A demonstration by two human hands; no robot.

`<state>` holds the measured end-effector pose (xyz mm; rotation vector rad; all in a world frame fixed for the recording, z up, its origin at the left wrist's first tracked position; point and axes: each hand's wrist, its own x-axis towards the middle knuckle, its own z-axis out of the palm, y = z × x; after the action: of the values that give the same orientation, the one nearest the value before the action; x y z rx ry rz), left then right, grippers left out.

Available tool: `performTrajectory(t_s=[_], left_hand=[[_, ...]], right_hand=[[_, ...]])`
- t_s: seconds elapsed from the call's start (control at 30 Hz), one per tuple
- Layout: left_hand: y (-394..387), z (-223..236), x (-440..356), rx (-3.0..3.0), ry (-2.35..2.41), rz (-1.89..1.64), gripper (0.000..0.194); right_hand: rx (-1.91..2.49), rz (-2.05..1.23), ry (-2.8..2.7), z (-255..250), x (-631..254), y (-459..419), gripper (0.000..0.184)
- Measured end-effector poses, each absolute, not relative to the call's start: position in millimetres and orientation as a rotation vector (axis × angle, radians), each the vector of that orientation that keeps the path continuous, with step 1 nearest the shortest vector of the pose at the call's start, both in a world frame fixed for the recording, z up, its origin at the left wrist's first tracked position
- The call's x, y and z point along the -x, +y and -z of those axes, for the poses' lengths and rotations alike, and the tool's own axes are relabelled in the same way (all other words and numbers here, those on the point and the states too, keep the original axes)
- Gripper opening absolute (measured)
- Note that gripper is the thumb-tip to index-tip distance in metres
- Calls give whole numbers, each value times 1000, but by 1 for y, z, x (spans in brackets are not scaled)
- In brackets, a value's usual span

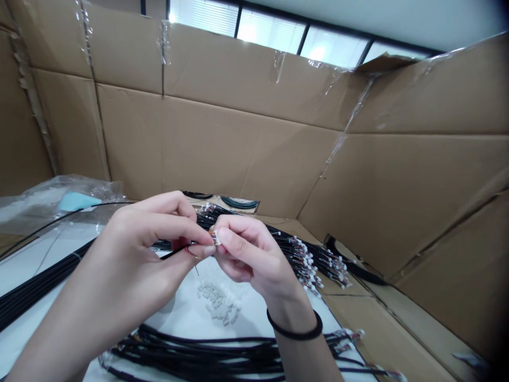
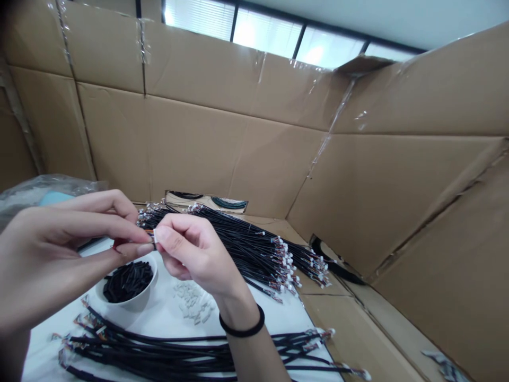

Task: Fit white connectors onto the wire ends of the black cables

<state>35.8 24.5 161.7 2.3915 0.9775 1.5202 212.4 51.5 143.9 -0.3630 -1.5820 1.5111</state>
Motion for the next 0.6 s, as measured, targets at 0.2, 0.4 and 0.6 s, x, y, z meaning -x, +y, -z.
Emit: performTrajectory(t_s=[0.2, 0.4, 0.6], left_hand=[[21, -162, -34, -2367, 1072, -1554, 20], [20, -161, -37, -2359, 1072, -1604, 19], [19, -159, -40, -2416, 1049, -1697, 24]], right_hand=[[307, -1507, -1585, -139, -208, 55, 32], [261, -1508, -1533, -136, -205, 56, 28], [192, -1504, -1516, -133, -205, 59, 28]])
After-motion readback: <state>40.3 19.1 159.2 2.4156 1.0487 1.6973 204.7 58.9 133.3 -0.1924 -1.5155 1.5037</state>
